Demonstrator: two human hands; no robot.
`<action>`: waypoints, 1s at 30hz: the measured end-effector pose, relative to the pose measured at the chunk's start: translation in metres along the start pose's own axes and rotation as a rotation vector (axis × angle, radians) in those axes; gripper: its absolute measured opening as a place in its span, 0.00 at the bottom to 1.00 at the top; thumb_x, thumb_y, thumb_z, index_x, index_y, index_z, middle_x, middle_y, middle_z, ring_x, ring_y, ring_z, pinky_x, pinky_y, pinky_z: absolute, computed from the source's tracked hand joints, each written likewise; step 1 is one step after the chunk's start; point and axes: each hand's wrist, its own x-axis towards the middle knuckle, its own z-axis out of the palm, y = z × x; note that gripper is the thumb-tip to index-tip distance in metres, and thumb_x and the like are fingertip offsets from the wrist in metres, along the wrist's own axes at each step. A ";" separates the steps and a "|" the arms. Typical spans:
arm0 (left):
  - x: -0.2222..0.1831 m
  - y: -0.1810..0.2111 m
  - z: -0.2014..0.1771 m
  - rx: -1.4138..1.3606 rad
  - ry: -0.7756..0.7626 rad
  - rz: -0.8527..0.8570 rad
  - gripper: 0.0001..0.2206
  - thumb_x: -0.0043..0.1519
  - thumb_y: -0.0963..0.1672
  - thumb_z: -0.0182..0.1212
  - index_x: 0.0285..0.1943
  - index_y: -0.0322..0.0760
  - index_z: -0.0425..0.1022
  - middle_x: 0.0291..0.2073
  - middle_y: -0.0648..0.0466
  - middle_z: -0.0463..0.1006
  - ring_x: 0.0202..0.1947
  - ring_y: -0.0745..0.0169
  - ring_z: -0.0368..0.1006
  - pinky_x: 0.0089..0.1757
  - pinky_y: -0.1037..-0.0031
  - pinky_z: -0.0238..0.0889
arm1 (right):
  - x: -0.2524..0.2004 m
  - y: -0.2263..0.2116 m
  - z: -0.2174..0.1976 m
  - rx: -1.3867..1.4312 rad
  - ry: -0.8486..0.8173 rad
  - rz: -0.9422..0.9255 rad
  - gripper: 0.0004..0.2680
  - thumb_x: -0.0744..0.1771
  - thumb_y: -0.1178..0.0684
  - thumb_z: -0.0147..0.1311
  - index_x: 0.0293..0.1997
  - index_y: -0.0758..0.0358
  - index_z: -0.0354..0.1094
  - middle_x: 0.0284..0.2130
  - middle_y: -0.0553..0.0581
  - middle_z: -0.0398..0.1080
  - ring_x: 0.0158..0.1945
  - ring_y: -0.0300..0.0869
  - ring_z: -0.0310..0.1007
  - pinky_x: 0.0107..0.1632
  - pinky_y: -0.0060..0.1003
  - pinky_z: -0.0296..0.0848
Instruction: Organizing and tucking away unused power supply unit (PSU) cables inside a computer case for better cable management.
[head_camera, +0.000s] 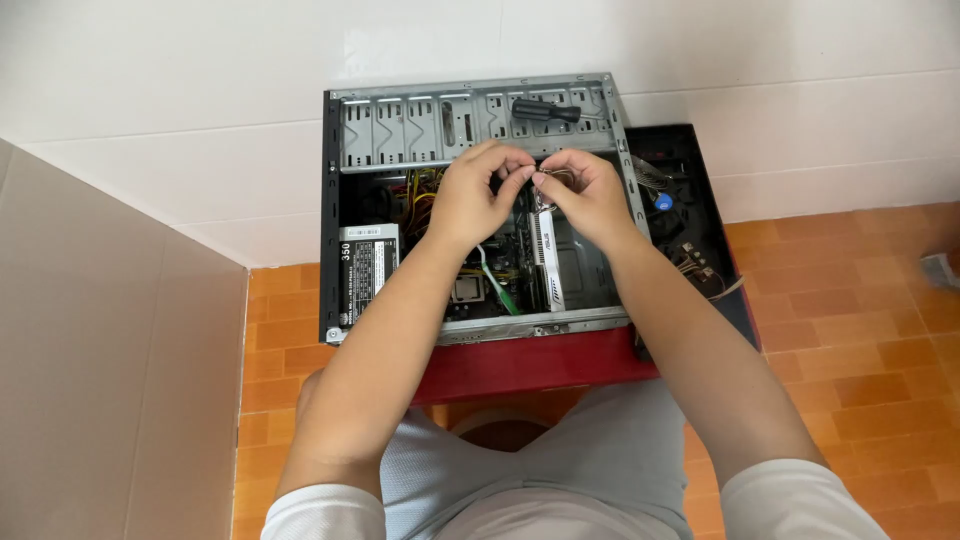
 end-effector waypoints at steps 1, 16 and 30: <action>0.000 -0.001 0.000 -0.001 -0.001 0.001 0.02 0.63 0.39 0.66 0.42 0.39 0.81 0.29 0.54 0.79 0.31 0.58 0.76 0.40 0.67 0.71 | 0.000 -0.001 0.000 0.000 0.002 0.000 0.06 0.67 0.59 0.63 0.45 0.68 0.73 0.31 0.58 0.77 0.32 0.36 0.79 0.39 0.27 0.80; 0.001 -0.006 -0.005 0.138 0.064 -0.053 0.10 0.66 0.43 0.65 0.56 0.42 0.79 0.33 0.52 0.81 0.34 0.52 0.76 0.44 0.59 0.68 | -0.008 -0.034 0.002 0.120 0.079 0.147 0.09 0.71 0.53 0.56 0.52 0.69 0.73 0.38 0.63 0.78 0.38 0.43 0.81 0.41 0.41 0.86; 0.000 -0.024 0.003 0.241 -0.191 -0.262 0.17 0.68 0.50 0.58 0.65 0.48 0.73 0.35 0.65 0.78 0.46 0.56 0.68 0.58 0.56 0.54 | 0.007 -0.051 -0.115 0.383 0.495 0.318 0.12 0.71 0.52 0.49 0.60 0.62 0.69 0.44 0.58 0.79 0.45 0.43 0.82 0.53 0.39 0.86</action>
